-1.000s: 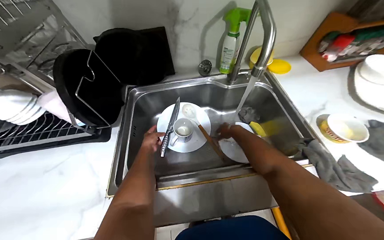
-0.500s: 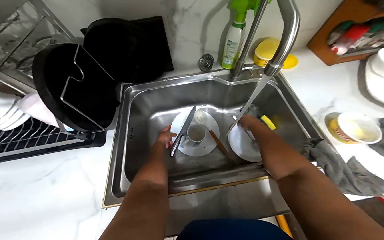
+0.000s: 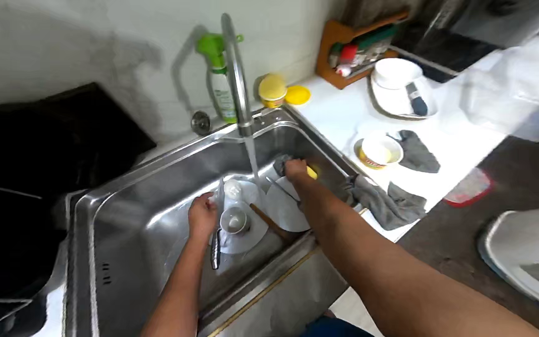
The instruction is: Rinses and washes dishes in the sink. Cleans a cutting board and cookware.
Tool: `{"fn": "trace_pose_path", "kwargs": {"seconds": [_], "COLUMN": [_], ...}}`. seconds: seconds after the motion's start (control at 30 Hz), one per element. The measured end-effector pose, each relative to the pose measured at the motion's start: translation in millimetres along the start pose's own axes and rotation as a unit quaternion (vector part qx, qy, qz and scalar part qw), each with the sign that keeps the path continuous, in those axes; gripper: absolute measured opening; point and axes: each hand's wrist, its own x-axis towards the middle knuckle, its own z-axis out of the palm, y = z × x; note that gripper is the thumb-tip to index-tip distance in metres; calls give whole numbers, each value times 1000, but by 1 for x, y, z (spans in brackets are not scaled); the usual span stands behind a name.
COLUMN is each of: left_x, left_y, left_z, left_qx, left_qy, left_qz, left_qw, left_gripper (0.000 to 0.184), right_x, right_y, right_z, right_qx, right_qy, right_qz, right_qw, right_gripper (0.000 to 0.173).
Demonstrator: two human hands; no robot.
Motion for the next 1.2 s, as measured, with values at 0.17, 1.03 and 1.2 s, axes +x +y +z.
{"fn": "trace_pose_path", "kwargs": {"seconds": [0.17,1.03,1.2], "left_x": [-3,-48,-98], "left_y": [85,154,105], "left_z": [28,-9,-10], "left_qx": [-170,-249,-538], "left_qy": [-128,-38,-75], "left_qz": [33,35,-43], "left_qw": [977,967,839], "left_gripper": [28,54,61], "right_x": [-4,-127,-174], "right_y": [-22,-57,-104], "right_z": [-39,-41,-35], "right_qx": [97,746,481], "right_qy": [74,-199,-96], "right_qz": [-75,-90,-232], "right_qw": [990,630,840], "right_gripper": [43,29,61]}}
